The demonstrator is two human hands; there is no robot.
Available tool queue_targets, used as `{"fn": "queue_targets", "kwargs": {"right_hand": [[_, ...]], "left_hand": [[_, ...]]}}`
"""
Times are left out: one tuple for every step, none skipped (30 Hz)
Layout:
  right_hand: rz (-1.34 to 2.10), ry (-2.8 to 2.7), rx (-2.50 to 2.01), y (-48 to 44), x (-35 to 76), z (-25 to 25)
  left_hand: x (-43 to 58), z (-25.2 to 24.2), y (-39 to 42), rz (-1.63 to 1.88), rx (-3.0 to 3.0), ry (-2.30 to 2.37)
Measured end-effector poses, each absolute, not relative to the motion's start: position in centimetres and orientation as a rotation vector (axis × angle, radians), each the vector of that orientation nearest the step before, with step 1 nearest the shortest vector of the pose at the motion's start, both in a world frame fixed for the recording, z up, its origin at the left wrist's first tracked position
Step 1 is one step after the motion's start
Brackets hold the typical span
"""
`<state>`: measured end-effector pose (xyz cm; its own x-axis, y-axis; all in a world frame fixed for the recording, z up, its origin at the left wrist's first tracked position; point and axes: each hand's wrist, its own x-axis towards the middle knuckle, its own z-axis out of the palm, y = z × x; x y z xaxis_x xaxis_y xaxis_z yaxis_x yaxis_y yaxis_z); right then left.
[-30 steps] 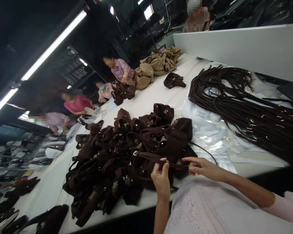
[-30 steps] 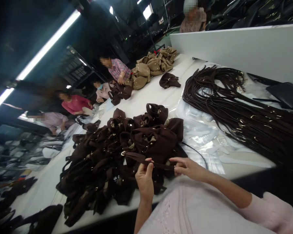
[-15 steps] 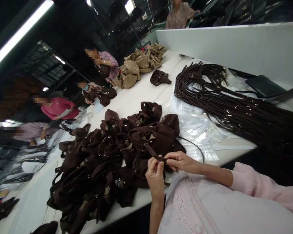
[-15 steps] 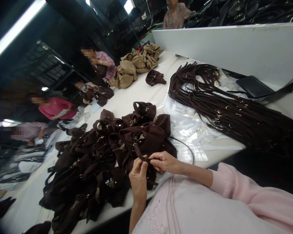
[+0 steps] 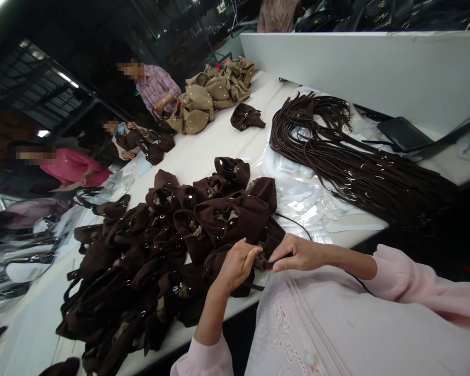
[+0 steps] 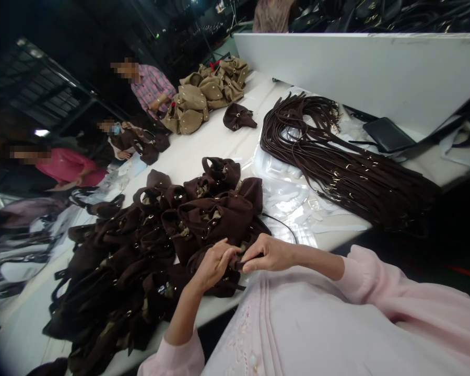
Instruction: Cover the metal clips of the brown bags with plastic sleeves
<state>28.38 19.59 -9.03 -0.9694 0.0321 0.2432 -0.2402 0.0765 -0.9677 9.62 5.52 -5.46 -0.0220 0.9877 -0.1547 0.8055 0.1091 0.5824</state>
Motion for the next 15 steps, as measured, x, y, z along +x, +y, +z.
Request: {"fn": "queue_targets", "kwargs": {"right_hand": [[1.953, -2.161, 0.201, 19.9, 28.8, -9.0], [1.915, -2.180, 0.165, 20.3, 29.2, -9.1], [1.889, -2.209, 0.105, 20.5, 29.5, -9.3], [1.885, -2.242, 0.026, 20.7, 29.9, -9.5], [1.907, -2.263, -0.067, 20.8, 30.2, -9.8], [1.951, -2.265, -0.158, 20.8, 30.3, -10.0], [2.015, -2.246, -0.224, 20.7, 30.4, -10.2], [2.083, -2.212, -0.255, 20.5, 30.4, -10.3], [2.147, -2.164, -0.264, 20.3, 30.4, -10.4], [2.193, -2.108, -0.264, 20.1, 30.2, -10.4], [2.224, -2.054, -0.261, 19.9, 30.1, -10.4], [2.241, -2.005, -0.264, 19.7, 29.9, -10.4], [2.244, -1.965, -0.278, 19.6, 29.8, -10.4], [2.230, -1.937, -0.295, 19.6, 29.7, -10.4], [2.207, -1.927, -0.299, 19.6, 29.6, -10.4]], "left_hand": [[9.9, -5.5, 5.4, 0.384, 1.737, 1.872], [10.2, -5.5, 5.1, 0.337, 1.739, 1.899], [10.5, -5.3, 4.7, 0.320, 1.748, 1.945], [10.7, -5.0, 4.4, 0.327, 1.767, 1.994], [10.9, -4.8, 4.0, 0.357, 1.796, 2.036], [11.0, -4.5, 3.7, 0.397, 1.838, 2.073], [11.2, -4.3, 3.4, 0.434, 1.886, 2.114], [11.3, -4.2, 3.3, 0.457, 1.941, 2.152], [11.5, -4.1, 3.1, 0.463, 1.996, 2.191], [11.7, -4.1, 3.1, 0.456, 2.047, 2.227], [11.9, -4.1, 3.0, 0.442, 2.088, 2.259], [12.1, -4.1, 2.9, 0.430, 2.109, 2.279], [12.3, -4.2, 2.8, 0.425, 2.109, 2.284], [12.5, -4.2, 2.7, 0.431, 2.092, 2.278], [12.7, -4.3, 2.6, 0.452, 2.062, 2.270]]}}
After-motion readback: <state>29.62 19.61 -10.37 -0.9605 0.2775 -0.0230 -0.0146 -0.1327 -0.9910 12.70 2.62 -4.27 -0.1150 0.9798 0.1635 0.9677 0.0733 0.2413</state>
